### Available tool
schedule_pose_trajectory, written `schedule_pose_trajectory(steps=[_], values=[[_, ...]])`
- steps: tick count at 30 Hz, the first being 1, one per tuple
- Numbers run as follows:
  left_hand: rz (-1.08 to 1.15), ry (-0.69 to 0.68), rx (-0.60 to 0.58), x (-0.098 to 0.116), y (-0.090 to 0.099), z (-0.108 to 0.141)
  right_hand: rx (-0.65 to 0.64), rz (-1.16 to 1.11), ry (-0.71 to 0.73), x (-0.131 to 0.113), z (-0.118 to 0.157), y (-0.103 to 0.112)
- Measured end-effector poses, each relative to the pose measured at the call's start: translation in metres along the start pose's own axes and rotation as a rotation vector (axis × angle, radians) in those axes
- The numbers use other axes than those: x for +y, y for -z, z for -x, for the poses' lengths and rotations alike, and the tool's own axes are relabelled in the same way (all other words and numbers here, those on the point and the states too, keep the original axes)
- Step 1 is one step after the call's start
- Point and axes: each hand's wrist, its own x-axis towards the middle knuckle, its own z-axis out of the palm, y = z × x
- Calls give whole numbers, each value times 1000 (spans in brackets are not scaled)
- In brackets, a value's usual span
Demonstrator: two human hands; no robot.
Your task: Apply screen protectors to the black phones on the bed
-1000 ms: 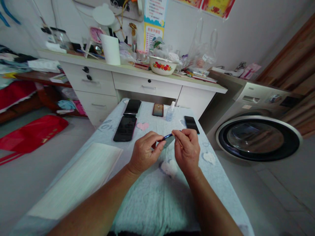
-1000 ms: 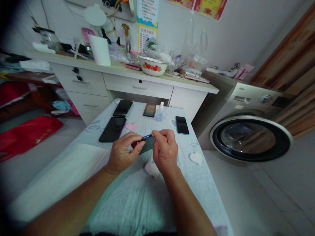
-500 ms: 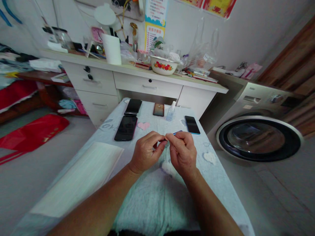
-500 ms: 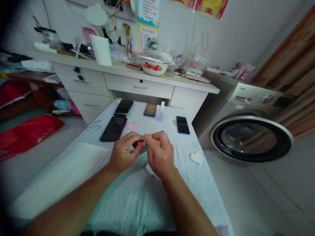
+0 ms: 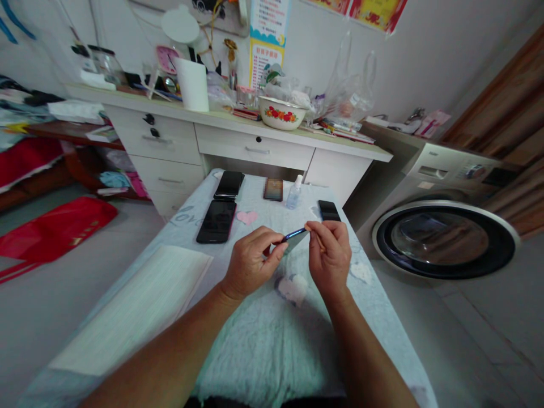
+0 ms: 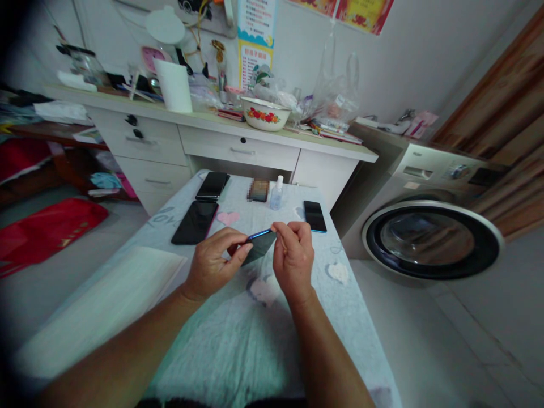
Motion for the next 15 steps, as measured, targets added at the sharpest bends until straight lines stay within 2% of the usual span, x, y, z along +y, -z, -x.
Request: schedule_pose_trajectory(steps=[9, 15], values=[[-12, 14, 1, -1, 0, 1, 4, -310, -276, 2, 1, -2], [-34, 15, 0, -1, 0, 1, -44, -331, -385, 6, 3, -3]])
